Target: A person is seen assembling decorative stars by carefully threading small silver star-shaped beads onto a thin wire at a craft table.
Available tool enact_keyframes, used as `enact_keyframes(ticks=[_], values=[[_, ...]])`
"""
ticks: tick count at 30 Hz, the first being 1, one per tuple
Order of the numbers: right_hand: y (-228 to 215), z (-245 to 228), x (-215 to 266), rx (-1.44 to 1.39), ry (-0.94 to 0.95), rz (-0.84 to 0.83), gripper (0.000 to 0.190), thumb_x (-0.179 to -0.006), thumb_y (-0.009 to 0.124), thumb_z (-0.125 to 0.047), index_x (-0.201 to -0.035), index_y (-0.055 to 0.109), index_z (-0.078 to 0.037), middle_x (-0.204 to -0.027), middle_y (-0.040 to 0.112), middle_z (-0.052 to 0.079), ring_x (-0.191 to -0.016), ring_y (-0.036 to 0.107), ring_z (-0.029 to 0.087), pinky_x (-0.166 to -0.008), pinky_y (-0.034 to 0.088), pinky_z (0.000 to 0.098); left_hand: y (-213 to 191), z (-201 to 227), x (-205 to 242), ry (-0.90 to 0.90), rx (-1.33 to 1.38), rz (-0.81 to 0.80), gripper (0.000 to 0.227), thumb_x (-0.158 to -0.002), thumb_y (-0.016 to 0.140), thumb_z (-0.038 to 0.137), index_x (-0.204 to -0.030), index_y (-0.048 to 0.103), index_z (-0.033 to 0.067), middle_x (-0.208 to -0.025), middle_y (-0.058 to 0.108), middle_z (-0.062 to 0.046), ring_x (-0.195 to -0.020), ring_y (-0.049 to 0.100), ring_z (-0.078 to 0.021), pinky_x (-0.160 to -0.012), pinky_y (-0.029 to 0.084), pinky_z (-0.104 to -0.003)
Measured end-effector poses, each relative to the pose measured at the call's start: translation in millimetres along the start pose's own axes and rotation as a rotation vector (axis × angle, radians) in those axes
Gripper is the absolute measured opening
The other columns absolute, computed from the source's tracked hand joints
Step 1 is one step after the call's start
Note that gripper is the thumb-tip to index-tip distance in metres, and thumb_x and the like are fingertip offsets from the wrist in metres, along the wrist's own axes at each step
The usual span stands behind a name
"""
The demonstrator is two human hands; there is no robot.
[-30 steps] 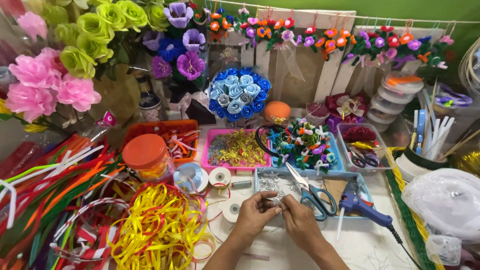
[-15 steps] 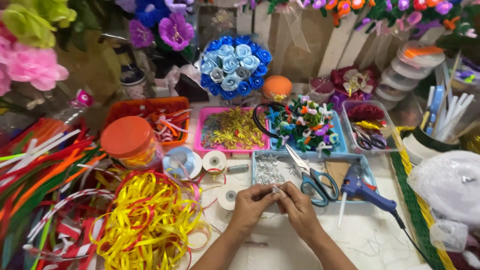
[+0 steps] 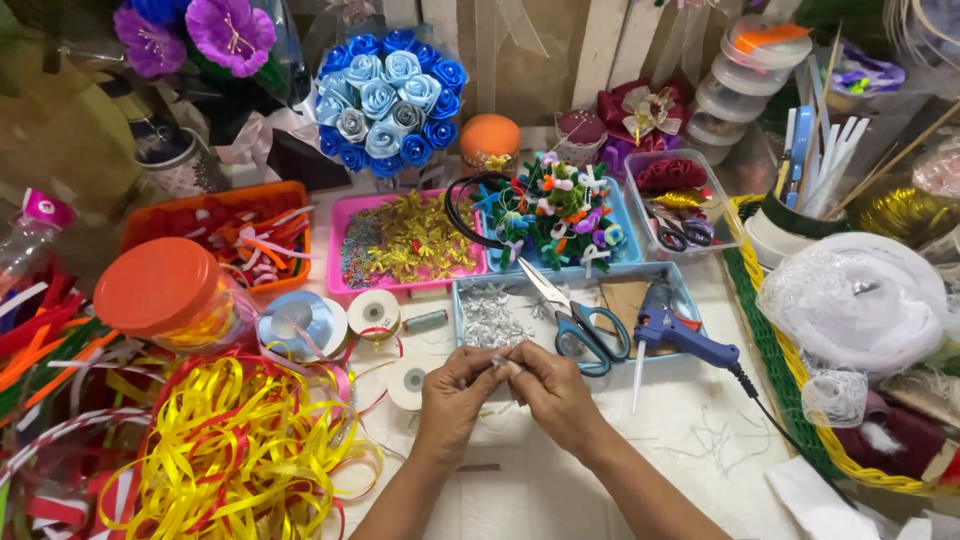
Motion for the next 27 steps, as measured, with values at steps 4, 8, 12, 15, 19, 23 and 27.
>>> enact_keyframes(ticks=[4,8,12,15,19,23,27], values=[[-3.4,2.0,-1.9,-0.003,0.020,-0.021,0.021,-0.100,0.059,-0.010,-0.079,0.058,-0.008,-0.064,0.054,0.002,-0.059,0.049,0.013,-0.058,0.042,0.0280,-0.3,-2.7,-1.3,0.010,0.024,0.014,0.022,-0.083,0.082,0.005,-0.105,0.083,0.0066,-0.101,0.071,-0.009,-0.099,0.069,-0.0181,-0.091,0.057,-0.027],[-5.9,0.7,-2.6,-0.027,0.034,-0.053,0.018,-0.099,0.059,-0.009,-0.082,0.061,-0.007,-0.065,0.057,0.003,-0.061,0.053,0.013,-0.060,0.046,0.0284,1.1,1.0,-0.7,0.052,0.042,0.004,0.018,-0.082,0.083,0.003,-0.099,0.082,0.0072,-0.098,0.070,-0.008,-0.097,0.068,-0.0173,-0.090,0.056,-0.027],[-7.5,-0.2,-2.8,-0.039,0.041,-0.076,0.017,-0.100,0.058,-0.010,-0.084,0.062,-0.007,-0.067,0.057,0.003,-0.063,0.056,0.014,-0.062,0.049,0.0284,1.7,1.2,-0.8,0.043,0.138,-0.024,0.014,-0.084,0.080,0.001,-0.097,0.081,0.0069,-0.098,0.071,-0.008,-0.097,0.067,-0.0179,-0.090,0.056,-0.029],[-7.8,-1.1,-2.7,-0.169,0.116,-0.126,0.019,-0.103,0.056,-0.015,-0.089,0.063,-0.004,-0.071,0.058,0.005,-0.068,0.056,0.015,-0.065,0.050,0.0293,-2.1,-19.6,-3.3,-0.025,0.331,-0.034,0.015,-0.086,0.080,0.001,-0.100,0.080,0.0058,-0.098,0.071,-0.005,-0.094,0.063,-0.0162,-0.089,0.051,-0.030],[-8.8,-5.1,-3.3,-0.211,0.102,-0.164,0.026,-0.105,0.051,-0.021,-0.090,0.064,-0.004,-0.073,0.059,0.005,-0.069,0.056,0.016,-0.065,0.049,0.0296,-4.0,-16.6,0.6,-0.189,0.388,0.007,0.014,-0.086,0.081,0.006,-0.100,0.080,0.0051,-0.091,0.072,0.000,-0.071,0.052,-0.0103,-0.068,0.041,-0.024],[-8.9,-5.9,-2.8,-0.246,0.069,-0.180,0.027,-0.105,0.049,-0.024,-0.097,0.065,-0.003,-0.075,0.058,0.005,-0.071,0.055,0.016,-0.067,0.048,0.0299,-1.8,-9.5,1.6,-0.259,0.384,0.020,0.012,-0.086,0.081,0.009,-0.098,0.079,0.0064,-0.082,0.068,0.001,-0.069,0.049,-0.0098,-0.067,0.041,-0.023],[-5.4,2.6,-2.5,-0.211,0.061,-0.165,0.016,-0.103,0.056,-0.016,-0.093,0.063,-0.004,-0.078,0.057,0.005,-0.074,0.057,0.015,-0.069,0.051,0.0301,0.5,-9.0,2.2,-0.281,0.355,0.041,0.016,-0.085,0.082,0.011,-0.100,0.080,0.0041,-0.093,0.069,0.001,-0.078,0.058,-0.0099,-0.068,0.042,-0.022]])
Point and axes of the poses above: each hand's wrist, its own x-axis away from the middle knuckle, its own y-axis out of the palm, z = x × y, the point moved 2 cm from there along -x, towards the middle knuckle
